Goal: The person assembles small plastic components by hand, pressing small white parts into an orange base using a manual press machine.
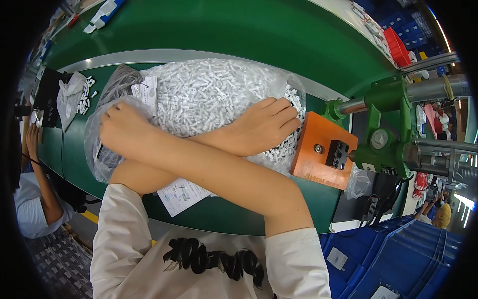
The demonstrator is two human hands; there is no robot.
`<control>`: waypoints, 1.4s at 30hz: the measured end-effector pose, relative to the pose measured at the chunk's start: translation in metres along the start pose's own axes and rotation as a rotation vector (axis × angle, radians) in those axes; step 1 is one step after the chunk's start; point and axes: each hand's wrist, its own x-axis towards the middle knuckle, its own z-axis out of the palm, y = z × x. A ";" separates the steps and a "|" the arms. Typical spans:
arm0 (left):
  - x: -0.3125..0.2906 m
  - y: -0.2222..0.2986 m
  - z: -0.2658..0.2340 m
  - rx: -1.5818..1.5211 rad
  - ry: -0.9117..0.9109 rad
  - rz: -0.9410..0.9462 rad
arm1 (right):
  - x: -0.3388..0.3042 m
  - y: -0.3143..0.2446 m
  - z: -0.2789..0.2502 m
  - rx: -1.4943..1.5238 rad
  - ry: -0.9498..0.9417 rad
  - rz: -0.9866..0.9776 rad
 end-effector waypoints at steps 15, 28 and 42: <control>-0.008 -0.005 -0.005 -0.330 0.109 -0.213 | -0.158 -0.015 -0.200 0.145 0.161 0.661; 0.012 0.018 -0.033 -1.277 -0.090 -0.913 | -0.246 -0.004 -0.194 -0.066 0.450 0.835; 0.007 0.018 -0.028 -1.383 -0.112 -0.928 | -0.253 -0.003 -0.189 0.140 0.572 0.893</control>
